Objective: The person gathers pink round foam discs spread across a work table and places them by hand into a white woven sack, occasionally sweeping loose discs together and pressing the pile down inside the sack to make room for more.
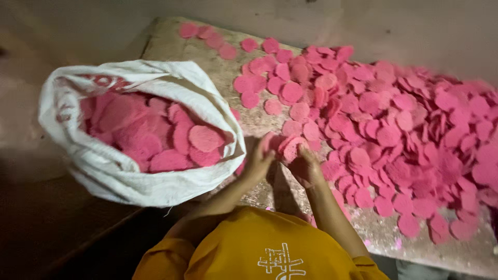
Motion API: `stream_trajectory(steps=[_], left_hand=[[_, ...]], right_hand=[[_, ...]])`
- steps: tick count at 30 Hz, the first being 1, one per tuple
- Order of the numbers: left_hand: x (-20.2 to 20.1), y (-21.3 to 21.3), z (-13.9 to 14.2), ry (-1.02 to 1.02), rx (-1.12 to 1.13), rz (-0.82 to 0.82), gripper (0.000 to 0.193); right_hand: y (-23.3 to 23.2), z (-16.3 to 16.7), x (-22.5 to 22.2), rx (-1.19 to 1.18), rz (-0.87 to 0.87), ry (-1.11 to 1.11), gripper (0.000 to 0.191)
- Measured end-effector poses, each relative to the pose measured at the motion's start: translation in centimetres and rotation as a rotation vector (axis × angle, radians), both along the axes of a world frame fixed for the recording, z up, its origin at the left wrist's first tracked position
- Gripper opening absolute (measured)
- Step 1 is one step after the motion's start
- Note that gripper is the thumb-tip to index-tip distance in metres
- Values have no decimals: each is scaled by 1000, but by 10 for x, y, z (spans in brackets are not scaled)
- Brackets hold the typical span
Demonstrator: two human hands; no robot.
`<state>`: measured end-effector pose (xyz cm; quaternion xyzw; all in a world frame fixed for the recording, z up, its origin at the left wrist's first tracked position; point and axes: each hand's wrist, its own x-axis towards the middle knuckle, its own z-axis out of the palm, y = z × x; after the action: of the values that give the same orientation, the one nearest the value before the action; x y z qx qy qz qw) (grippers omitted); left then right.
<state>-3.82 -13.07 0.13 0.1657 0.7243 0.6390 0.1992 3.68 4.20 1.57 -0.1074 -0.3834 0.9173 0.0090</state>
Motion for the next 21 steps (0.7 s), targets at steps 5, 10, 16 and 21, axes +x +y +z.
stream_trajectory(steps=[5,10,16,21], left_hand=[[42,-86,98,-61,219,-577,74],[43,-221,184,137,336,-511,50],[20,-278,189,711,-133,961,82],[-13,-312,178,584,-43,776,87]], right_hand=[[-24,76,-40,-110,103,271,47],[-83,154,-109,95,293,380,54],[-151,167,-160,1311,88,707,76],[-164,141,-170,951,383,317,74]])
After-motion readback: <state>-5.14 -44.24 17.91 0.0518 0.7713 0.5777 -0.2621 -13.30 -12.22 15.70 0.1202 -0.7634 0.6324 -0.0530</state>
